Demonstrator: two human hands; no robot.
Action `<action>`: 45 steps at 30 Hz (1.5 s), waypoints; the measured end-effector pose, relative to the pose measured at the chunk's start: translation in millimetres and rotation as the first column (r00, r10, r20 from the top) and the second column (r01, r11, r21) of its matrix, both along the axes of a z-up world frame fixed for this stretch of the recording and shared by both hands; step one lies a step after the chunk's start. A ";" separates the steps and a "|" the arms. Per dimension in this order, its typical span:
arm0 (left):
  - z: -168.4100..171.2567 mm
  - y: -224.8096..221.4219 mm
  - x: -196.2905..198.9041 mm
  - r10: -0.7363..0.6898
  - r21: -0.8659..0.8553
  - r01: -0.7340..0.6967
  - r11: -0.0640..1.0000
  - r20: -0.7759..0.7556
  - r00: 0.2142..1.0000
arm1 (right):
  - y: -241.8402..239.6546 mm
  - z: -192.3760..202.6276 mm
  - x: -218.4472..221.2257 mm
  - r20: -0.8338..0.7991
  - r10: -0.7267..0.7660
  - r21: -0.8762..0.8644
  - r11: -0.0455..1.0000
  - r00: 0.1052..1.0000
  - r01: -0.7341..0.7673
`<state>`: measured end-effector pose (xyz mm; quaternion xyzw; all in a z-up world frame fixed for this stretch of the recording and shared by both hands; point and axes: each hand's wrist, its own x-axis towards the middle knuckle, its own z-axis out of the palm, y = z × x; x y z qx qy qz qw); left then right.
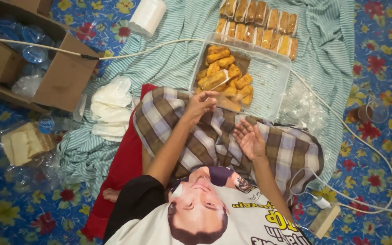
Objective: The person is individually packaging fried snacks into small plastic bags while sitting on the floor.
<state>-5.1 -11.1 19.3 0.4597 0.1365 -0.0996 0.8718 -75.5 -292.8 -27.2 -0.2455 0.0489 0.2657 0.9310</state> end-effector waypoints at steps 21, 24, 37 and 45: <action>84.0 -57.8 -42.9 -0.263 0.536 -0.052 0.843 0.494 0.829 | 46.5 126.4 37.0 -0.042 -0.280 0.060 0.957 0.959 0.282; 115.7 -57.8 -50.8 -0.270 0.557 -0.092 0.826 0.533 0.802 | 44.2 125.4 33.9 -0.040 -0.294 0.088 0.951 0.955 0.296; 113.9 -46.3 -67.9 -0.331 0.594 -0.093 0.799 0.564 0.757 | 22.2 133.5 36.5 -0.023 -0.320 0.058 0.945 0.947 0.321; 131.9 -43.1 -71.0 -0.252 0.494 -0.119 0.861 0.619 0.744 | 11.7 160.4 46.0 0.018 -0.339 0.069 0.939 0.941 0.337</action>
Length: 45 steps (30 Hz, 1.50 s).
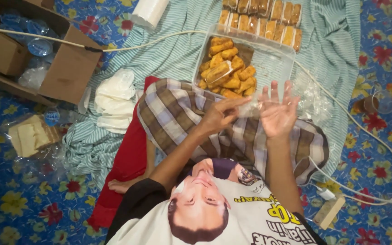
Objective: The person is individually packaging fried snacks into small plastic bags while sitting on the floor.
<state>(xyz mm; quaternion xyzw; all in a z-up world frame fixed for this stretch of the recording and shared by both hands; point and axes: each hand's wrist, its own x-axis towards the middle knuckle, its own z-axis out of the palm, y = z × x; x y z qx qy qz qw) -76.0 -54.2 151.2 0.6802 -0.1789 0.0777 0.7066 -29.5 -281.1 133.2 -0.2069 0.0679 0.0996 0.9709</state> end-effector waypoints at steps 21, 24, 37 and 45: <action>30.3 -6.1 20.4 0.004 0.138 -0.017 0.990 0.087 0.996 | 67.3 31.3 3.6 -0.006 -0.087 -0.044 0.995 0.996 0.086; 28.1 -4.3 21.3 -0.024 0.259 -0.013 0.966 0.139 0.990 | 63.7 21.8 7.8 -0.088 -0.083 -0.051 0.996 0.993 0.078; 8.6 22.6 55.6 0.165 0.156 -0.176 0.972 0.084 0.983 | 33.7 -6.0 28.0 -0.169 -0.083 -0.003 0.997 0.982 0.083; -89.3 55.4 125.3 0.355 0.634 -0.443 0.634 0.271 0.895 | 16.5 -34.9 33.5 -0.185 -0.103 0.010 0.994 0.977 0.106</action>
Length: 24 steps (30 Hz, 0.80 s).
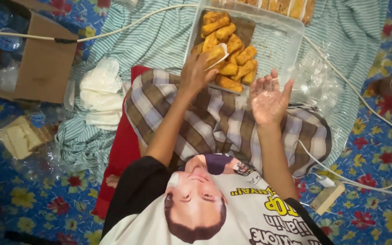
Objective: The person is individually packaging fried snacks into small plastic bags while sitting on the floor.
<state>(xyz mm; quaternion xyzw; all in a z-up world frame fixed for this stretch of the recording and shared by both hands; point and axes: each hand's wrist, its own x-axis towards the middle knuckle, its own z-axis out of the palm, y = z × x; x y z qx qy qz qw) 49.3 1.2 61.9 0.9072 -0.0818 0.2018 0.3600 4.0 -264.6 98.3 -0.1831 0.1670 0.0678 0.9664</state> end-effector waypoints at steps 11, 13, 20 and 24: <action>-68.3 -15.0 35.8 0.163 0.356 -0.087 0.930 -0.191 0.968 | -16.3 -13.6 2.2 -0.055 -0.009 0.019 1.000 0.998 0.010; -80.1 -13.9 37.6 0.176 0.372 -0.091 0.924 -0.199 0.964 | -17.3 -15.9 2.2 -0.063 -0.008 0.017 1.000 0.998 0.009; -93.6 -5.3 44.9 0.101 0.259 -0.097 0.961 -0.001 0.995 | -14.1 -10.5 2.6 -0.101 -0.017 0.051 0.998 0.995 0.022; -83.4 -6.9 39.7 0.080 0.280 -0.082 0.957 0.019 0.997 | -15.7 -6.2 0.8 -0.130 -0.038 0.040 0.998 0.991 0.043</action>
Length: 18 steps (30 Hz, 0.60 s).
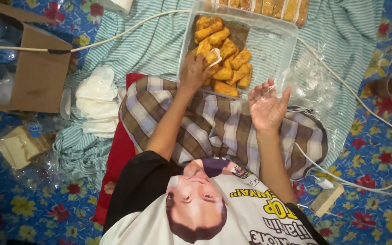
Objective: The person is individually packaging fried snacks into small plastic bags while sitting on the floor.
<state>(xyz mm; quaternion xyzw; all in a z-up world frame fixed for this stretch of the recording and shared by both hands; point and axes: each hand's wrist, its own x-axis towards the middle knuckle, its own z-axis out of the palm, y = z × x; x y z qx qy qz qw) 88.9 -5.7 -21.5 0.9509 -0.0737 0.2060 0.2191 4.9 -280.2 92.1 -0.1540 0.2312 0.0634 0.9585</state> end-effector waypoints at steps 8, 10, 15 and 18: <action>-3.9 -3.5 -5.7 0.018 0.042 -0.021 0.999 0.057 0.998 | -6.0 10.2 -8.5 0.026 -0.003 -0.016 1.000 1.000 0.004; -7.9 -5.4 -5.8 0.018 0.039 -0.021 0.999 0.082 0.997 | -7.5 10.1 -10.8 0.032 -0.001 -0.016 1.000 0.999 0.001; 5.4 -12.7 -10.9 0.062 0.116 -0.075 0.990 0.116 0.991 | -9.9 13.5 -19.2 0.067 0.015 0.003 1.000 0.998 -0.016; -23.6 -10.5 -7.8 0.046 0.078 -0.059 0.995 0.159 0.986 | -8.2 20.7 -24.5 0.073 0.005 -0.002 1.000 0.997 -0.005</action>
